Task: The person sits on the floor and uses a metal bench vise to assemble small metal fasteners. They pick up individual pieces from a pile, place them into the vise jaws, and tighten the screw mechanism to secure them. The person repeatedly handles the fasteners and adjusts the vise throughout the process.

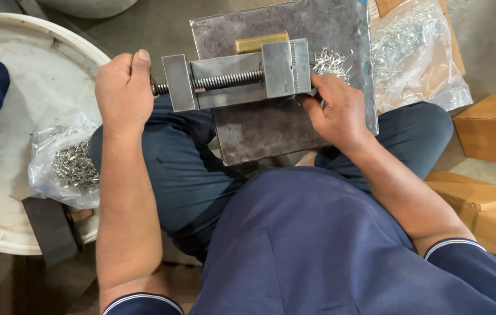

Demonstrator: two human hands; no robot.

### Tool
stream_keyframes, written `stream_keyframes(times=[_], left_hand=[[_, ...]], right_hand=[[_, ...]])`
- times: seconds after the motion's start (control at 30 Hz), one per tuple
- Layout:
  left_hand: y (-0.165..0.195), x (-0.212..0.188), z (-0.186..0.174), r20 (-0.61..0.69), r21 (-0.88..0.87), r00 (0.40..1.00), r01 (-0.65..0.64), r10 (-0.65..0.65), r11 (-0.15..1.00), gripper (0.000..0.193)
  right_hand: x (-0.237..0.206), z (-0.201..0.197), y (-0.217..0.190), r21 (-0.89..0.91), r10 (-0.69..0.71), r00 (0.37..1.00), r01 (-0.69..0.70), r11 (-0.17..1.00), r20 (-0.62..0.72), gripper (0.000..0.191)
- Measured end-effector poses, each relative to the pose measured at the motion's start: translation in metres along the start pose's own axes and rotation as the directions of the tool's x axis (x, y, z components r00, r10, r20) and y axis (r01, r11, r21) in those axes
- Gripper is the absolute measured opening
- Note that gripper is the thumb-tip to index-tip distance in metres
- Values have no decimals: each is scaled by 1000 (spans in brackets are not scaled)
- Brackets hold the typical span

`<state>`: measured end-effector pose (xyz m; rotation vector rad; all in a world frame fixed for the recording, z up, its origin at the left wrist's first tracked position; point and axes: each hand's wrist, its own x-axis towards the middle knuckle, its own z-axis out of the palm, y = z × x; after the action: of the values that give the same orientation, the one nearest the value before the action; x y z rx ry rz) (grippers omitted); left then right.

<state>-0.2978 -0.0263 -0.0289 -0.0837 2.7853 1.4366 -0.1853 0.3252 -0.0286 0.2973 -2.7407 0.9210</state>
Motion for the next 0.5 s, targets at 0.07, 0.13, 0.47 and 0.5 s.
stream_keyframes(times=[0.07, 0.13, 0.47, 0.5], left_hand=[[-2, 4, 2, -1, -39, 1000, -22, 22, 999, 41], [-4, 7, 3, 2, -38, 997, -79, 79, 996, 41], [2, 5, 7, -28, 20, 994, -108, 109, 994, 46], [3, 5, 7, -34, 23, 992, -119, 120, 993, 49]], right_hand=[[0, 2, 1, -16, -7, 1000, 7, 1000, -12, 37], [0, 3, 1, -31, -17, 1000, 17, 999, -21, 38], [4, -37, -5, 86, -47, 999, 47, 995, 1, 79], [7, -39, -5, 103, -89, 996, 89, 991, -6, 81]])
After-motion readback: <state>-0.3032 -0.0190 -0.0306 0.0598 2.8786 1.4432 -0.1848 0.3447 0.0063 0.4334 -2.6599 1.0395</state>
